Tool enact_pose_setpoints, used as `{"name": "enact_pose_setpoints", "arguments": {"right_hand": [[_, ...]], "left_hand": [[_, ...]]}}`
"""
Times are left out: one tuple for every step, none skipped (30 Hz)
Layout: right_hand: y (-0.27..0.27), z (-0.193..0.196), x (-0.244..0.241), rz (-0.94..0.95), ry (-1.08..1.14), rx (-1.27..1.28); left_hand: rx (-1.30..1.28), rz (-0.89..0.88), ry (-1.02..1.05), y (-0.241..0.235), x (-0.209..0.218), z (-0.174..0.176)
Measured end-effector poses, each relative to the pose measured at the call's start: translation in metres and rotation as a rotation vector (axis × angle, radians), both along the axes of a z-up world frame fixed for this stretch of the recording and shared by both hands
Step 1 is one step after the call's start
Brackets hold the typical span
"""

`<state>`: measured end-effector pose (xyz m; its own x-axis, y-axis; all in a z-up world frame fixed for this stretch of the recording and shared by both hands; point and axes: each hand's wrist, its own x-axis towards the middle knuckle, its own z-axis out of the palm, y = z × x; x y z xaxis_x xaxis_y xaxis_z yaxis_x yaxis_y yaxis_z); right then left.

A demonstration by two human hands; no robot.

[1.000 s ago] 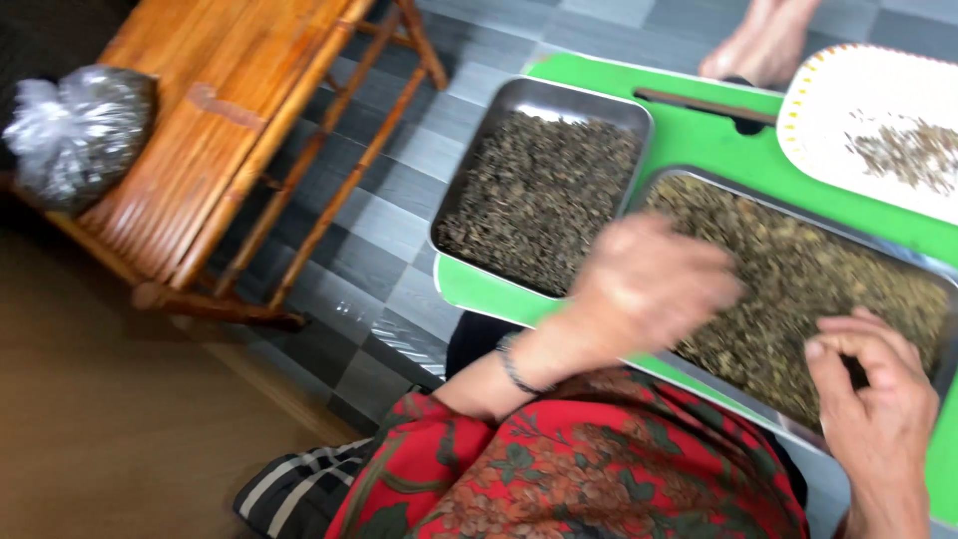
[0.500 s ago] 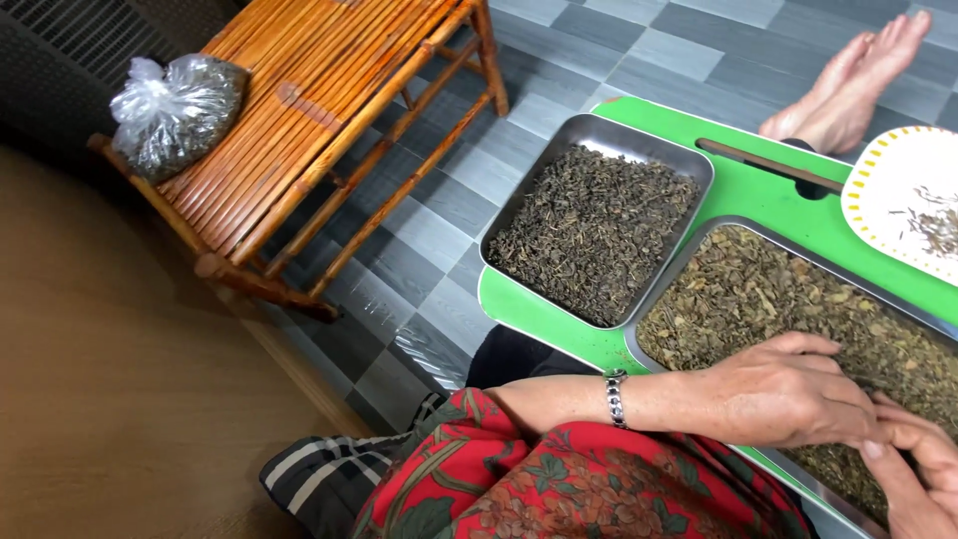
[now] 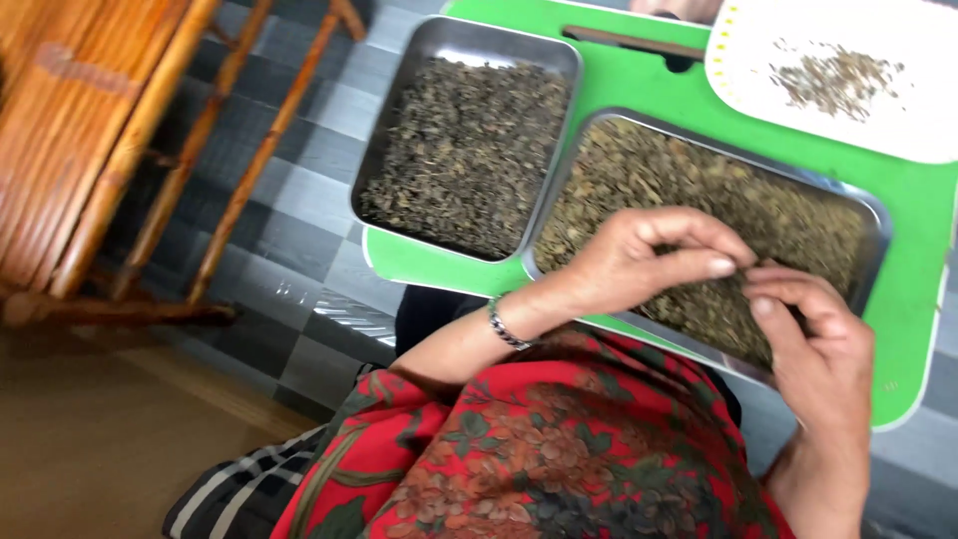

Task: Manually sorting dried tea leaves by picking out stems and debris and transferring them between trays.

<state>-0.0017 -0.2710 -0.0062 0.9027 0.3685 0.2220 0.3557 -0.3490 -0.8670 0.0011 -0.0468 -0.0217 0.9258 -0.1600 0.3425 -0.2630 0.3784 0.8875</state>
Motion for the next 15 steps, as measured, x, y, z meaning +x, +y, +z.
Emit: {"name": "enact_pose_setpoints", "arguments": {"right_hand": [[-0.001, -0.002, -0.001, -0.018, 0.006, -0.006], [-0.001, -0.004, -0.001, -0.024, -0.041, -0.024], [-0.001, -0.006, -0.002, -0.030, -0.088, -0.043], [-0.001, -0.007, -0.002, -0.045, -0.086, -0.051], [-0.001, -0.007, -0.002, -0.041, -0.114, -0.057], [-0.001, -0.008, -0.002, -0.040, -0.142, -0.066], [-0.001, -0.007, -0.004, -0.057, -0.140, -0.076], [-0.001, -0.006, -0.004, -0.053, -0.166, -0.081], [-0.001, -0.005, -0.005, -0.049, -0.191, -0.086], [-0.001, -0.004, -0.006, -0.064, -0.189, -0.093], [-0.002, -0.003, -0.008, -0.070, -0.205, -0.099], [-0.001, -0.002, -0.007, -0.072, -0.223, -0.103], [-0.002, -0.002, -0.008, -0.084, -0.223, -0.107], [-0.003, -0.002, -0.009, -0.090, -0.259, -0.124], [-0.003, -0.002, -0.009, -0.096, -0.294, -0.141]], "left_hand": [[-0.006, -0.018, 0.006, 0.000, -0.002, 0.001], [-0.034, -0.054, 0.014, 0.001, -0.003, 0.002], [-0.062, -0.089, 0.021, 0.003, -0.004, 0.002], [-0.069, -0.103, 0.023, 0.003, -0.005, 0.003], [-0.061, -0.099, 0.012, 0.003, -0.005, 0.003], [-0.055, -0.098, 0.001, 0.003, -0.005, 0.004], [-0.063, -0.116, 0.003, 0.005, -0.006, 0.006], [-0.046, -0.115, -0.003, 0.006, -0.007, 0.008], [-0.029, -0.114, -0.008, 0.007, -0.007, 0.010], [-0.035, -0.129, -0.006, 0.008, -0.008, 0.011], [-0.061, -0.154, -0.006, 0.009, -0.009, 0.011], [-0.085, -0.176, -0.007, 0.012, -0.010, 0.013], [-0.088, -0.188, -0.007, 0.012, -0.009, 0.010], [-0.111, -0.183, 0.003, 0.012, -0.009, 0.007], [-0.133, -0.179, 0.012, 0.013, -0.009, 0.004]]}}
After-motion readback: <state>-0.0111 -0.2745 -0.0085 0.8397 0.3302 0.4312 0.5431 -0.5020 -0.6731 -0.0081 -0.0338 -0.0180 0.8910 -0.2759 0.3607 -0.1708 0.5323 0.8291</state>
